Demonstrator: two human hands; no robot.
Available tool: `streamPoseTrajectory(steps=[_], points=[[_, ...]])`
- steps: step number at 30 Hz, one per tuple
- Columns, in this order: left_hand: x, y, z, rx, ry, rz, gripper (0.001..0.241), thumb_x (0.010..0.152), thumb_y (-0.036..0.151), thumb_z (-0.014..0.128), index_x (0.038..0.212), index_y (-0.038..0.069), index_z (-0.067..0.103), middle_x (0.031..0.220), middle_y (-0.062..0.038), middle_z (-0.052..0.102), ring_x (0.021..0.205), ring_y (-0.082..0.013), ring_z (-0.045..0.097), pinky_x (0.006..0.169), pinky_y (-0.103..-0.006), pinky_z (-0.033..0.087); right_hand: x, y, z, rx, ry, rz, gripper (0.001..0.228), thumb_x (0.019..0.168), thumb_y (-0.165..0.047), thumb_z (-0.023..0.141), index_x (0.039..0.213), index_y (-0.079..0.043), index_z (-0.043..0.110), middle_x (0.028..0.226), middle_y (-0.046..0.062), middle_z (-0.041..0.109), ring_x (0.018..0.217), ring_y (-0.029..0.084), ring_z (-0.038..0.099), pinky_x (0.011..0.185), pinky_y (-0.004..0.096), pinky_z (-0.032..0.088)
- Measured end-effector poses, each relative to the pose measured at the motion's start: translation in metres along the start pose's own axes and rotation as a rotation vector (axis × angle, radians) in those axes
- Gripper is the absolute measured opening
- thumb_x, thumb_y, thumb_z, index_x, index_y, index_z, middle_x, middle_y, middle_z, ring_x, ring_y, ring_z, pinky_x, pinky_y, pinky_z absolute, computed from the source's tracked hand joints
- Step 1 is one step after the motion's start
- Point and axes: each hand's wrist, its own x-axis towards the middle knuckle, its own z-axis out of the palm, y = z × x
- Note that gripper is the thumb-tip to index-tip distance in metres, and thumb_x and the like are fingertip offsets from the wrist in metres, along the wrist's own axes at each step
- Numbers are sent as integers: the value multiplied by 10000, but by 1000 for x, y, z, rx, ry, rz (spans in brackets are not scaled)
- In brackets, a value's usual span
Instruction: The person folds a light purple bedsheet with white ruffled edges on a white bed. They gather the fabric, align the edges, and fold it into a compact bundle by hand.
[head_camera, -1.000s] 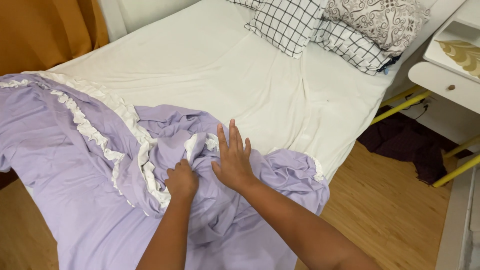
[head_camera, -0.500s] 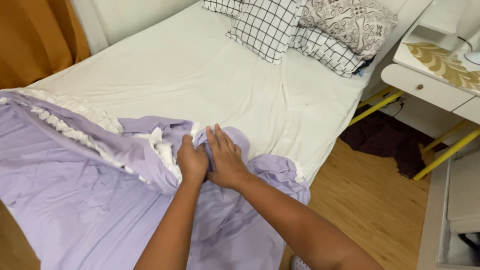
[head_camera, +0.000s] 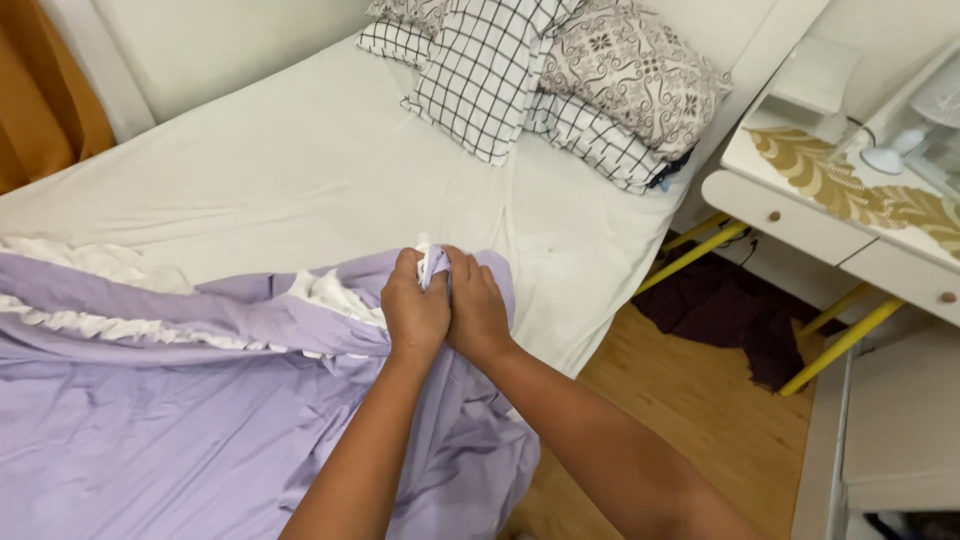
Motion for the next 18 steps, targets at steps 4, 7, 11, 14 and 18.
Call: streamPoseTrajectory(steps=[4, 7, 11, 14, 18], points=[[3, -10, 26, 72, 14, 48, 247, 832, 173, 709, 1017, 22, 648, 929, -212, 711, 891, -373, 691, 787, -443, 527, 9, 38, -10, 40, 23, -61, 556, 828, -69, 713, 1349, -56, 516, 1238, 156, 641, 1129, 387, 591, 921, 457, 496], [-2, -19, 32, 131, 31, 161, 335, 813, 226, 746, 1088, 48, 675, 1093, -188, 696, 1088, -360, 615, 944, -455, 456, 15, 57, -18, 1, 17, -106, 572, 785, -15, 717, 1331, -68, 551, 1225, 143, 647, 1126, 378, 590, 929, 457, 503], [-6, -43, 38, 227, -18, 281, 758, 740, 304, 796, 1403, 91, 495, 1466, -175, 477, 1403, -353, 359, 1143, -511, 247, 26, 75, -29, -56, -78, -36, 655, 702, 27, 725, 1324, -69, 541, 1205, 124, 632, 1113, 358, 586, 911, 446, 499], [-3, -52, 43, 342, -101, 216, 1094, 634, 301, 842, 1548, 103, 274, 1616, -158, 264, 1517, -353, 174, 1183, -541, 142, 35, 87, -32, -73, -84, -12, 644, 698, 41, 714, 1311, -76, 556, 1188, 106, 626, 1111, 341, 587, 912, 432, 502], [6, -57, 49, 479, -208, 7, 1424, 505, 275, 908, 1594, 91, 8, 1691, -96, 44, 1560, -324, 5, 1190, -569, 61, 47, 98, -30, -30, -35, -101, 622, 689, 79, 676, 1283, -89, 598, 1175, 87, 630, 1108, 334, 587, 913, 428, 506]])
